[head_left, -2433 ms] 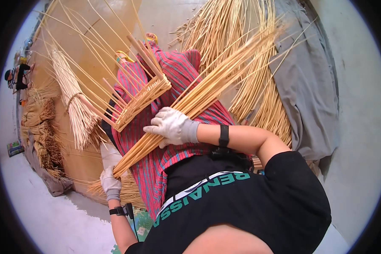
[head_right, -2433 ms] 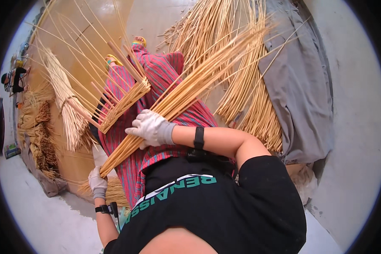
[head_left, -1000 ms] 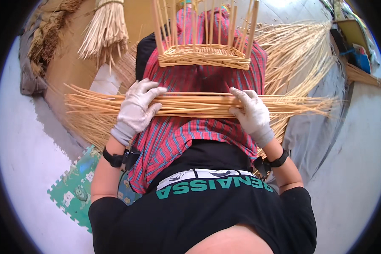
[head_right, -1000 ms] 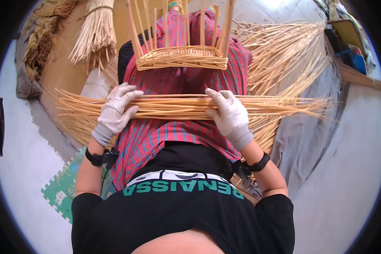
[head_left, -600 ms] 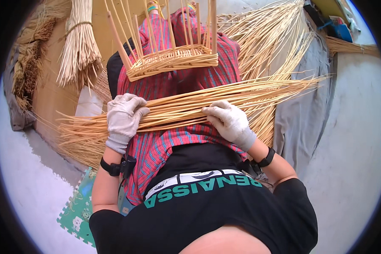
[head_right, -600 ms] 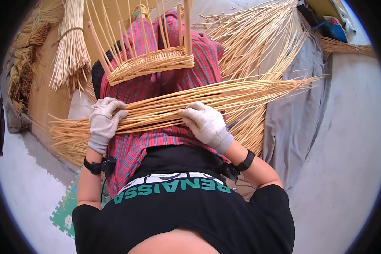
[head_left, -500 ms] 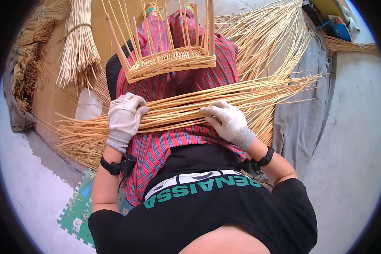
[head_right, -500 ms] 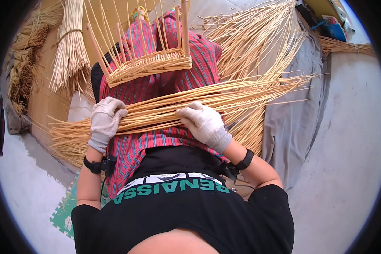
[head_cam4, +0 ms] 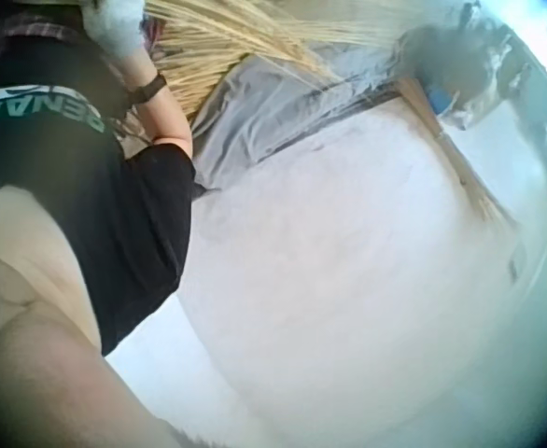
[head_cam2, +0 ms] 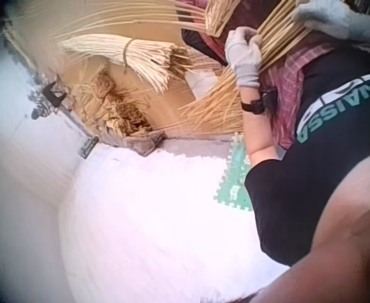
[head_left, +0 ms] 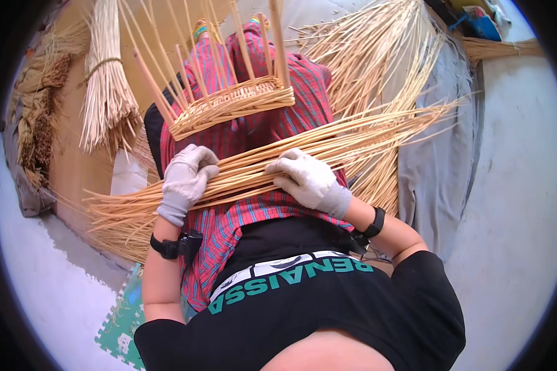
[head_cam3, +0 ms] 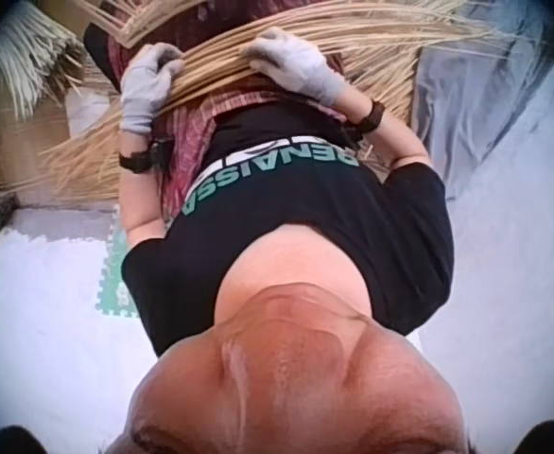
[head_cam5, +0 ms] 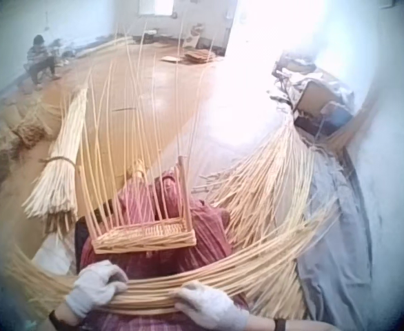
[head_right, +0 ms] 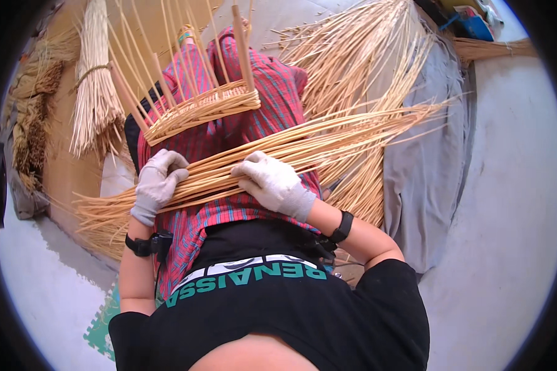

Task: The person is weaving a wicker or straw basket, using long stalks and a pair of shears to trim them.

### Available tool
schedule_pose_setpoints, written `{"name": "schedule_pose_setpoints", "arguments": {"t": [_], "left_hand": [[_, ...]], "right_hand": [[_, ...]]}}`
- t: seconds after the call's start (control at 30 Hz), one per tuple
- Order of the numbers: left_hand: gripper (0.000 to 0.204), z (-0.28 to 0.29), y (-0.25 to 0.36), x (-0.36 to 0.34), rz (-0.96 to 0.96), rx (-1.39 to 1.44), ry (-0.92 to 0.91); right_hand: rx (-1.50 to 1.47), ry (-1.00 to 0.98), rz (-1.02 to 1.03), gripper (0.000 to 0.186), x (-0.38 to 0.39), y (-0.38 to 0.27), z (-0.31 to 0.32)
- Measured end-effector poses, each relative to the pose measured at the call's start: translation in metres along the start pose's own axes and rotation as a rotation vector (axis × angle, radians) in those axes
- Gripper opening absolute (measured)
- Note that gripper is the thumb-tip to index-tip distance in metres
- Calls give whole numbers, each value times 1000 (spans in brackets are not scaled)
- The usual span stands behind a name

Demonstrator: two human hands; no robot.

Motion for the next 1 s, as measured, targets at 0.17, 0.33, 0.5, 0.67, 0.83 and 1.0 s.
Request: {"name": "schedule_pose_setpoints", "arguments": {"t": [0.17, 0.33, 0.5, 0.67, 0.83, 1.0], "left_hand": [[12, -3, -1, 0, 77, 19, 58], [14, -12, 30, -8, -206, -235, 160], [10, -8, 53, 10, -166, -64, 309], [16, -11, 68, 20, -265, -82, 267], [18, -16, 63, 25, -318, -60, 244], [18, -9, 44, 34, -232, -28, 216]], "right_hand": [[-85, -16, 3, 22, 1, -7, -6], [-83, 33, 18, 23, 8, -2, -8], [-1052, -7, -447, 33, 20, 7, -13], [-1226, 115, -511, 53, -3, 19, 8], [-1157, 110, -670, 51, 9, 37, 27], [-888, 602, -579, 55, 51, 133, 144]]}}
Point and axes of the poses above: each hand's wrist, its own x-axis away from the middle knuckle, its own z-axis out of the back of the hand, y = z × x, the point moved 5 cm from there along -x, towards the middle knuckle, and after that the axes turned 3 degrees about -x, right-handed, at the moved point
